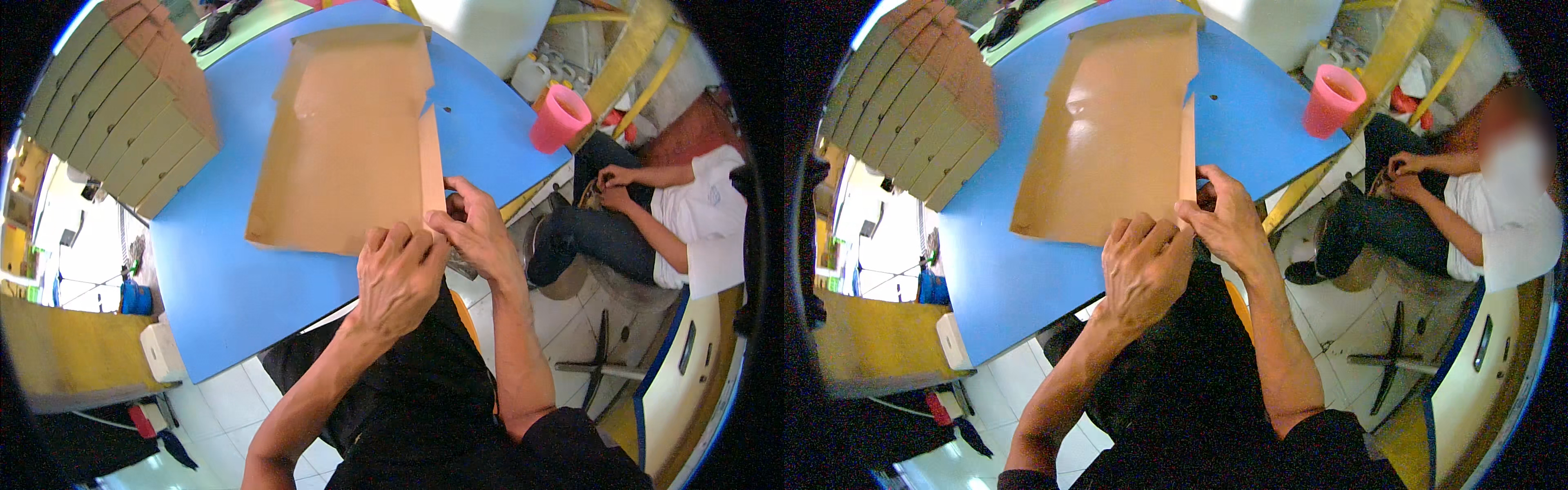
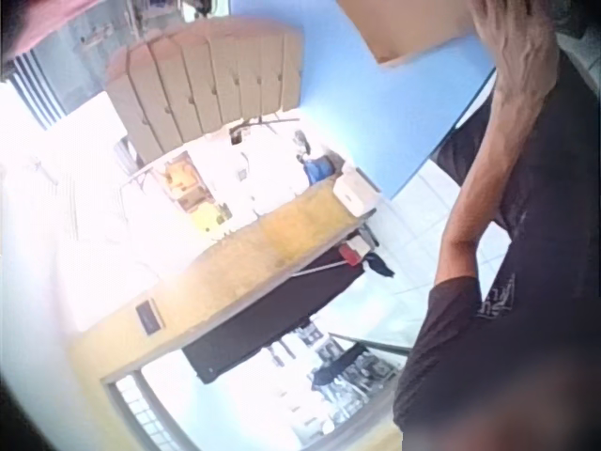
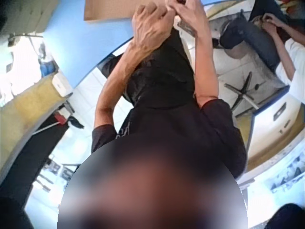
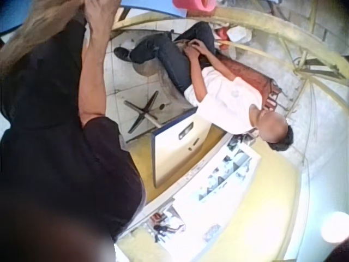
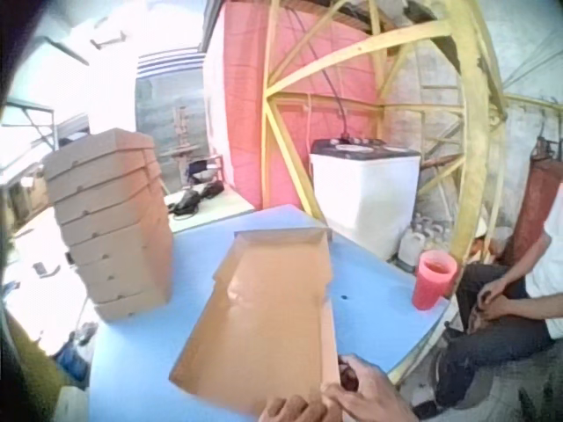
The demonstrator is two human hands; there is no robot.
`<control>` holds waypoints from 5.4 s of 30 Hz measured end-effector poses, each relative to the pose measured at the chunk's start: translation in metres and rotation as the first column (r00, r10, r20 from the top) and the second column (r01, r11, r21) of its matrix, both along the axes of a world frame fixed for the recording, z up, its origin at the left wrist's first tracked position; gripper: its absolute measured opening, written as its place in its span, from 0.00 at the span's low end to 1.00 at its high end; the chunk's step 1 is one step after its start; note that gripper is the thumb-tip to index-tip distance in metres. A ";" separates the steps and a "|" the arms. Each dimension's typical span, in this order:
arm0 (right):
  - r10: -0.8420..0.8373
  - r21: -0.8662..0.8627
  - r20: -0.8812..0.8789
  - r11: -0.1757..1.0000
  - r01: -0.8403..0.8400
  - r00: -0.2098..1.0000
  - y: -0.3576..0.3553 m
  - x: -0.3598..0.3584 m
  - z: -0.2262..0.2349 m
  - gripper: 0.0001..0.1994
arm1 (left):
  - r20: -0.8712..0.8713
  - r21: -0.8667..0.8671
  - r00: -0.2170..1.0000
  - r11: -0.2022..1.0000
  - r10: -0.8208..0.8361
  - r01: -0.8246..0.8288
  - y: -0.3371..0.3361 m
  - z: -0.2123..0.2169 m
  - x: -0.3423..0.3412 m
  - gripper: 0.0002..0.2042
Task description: The person assembles a flat cardboard box by folding and tucking its flaps into place. After completing the assembly, the person places the finished box on top of a stack of similar boxes on a blue table.
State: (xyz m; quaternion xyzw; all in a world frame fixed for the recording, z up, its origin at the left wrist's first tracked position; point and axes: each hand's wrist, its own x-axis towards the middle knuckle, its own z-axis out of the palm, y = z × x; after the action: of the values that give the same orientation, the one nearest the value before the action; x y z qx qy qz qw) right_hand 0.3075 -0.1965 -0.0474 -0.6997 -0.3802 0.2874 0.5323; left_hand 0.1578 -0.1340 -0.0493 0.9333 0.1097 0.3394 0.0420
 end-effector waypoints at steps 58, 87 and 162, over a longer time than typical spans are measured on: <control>0.067 0.135 -0.563 0.991 0.011 0.824 -0.025 -0.037 0.006 0.34 | -0.368 -0.854 0.904 0.463 -0.218 -0.236 0.051 0.056 -0.018 0.08; -0.152 0.078 0.593 0.988 0.131 0.791 -0.017 0.010 0.026 0.30 | -0.599 -0.196 0.692 0.764 0.402 -0.614 0.027 0.097 -0.193 0.18; -0.262 0.159 -0.792 0.783 0.601 0.551 -0.032 -0.049 -0.010 0.23 | -0.342 -0.872 0.842 0.474 -0.418 -0.119 0.068 0.036 0.065 0.08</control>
State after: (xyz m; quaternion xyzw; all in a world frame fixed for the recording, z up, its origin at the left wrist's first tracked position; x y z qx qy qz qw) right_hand 0.2582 -0.2288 -0.0578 -0.4666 0.0041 0.3113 0.8279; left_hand 0.2233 -0.0663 -0.0133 0.8411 0.1864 -0.0304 0.5069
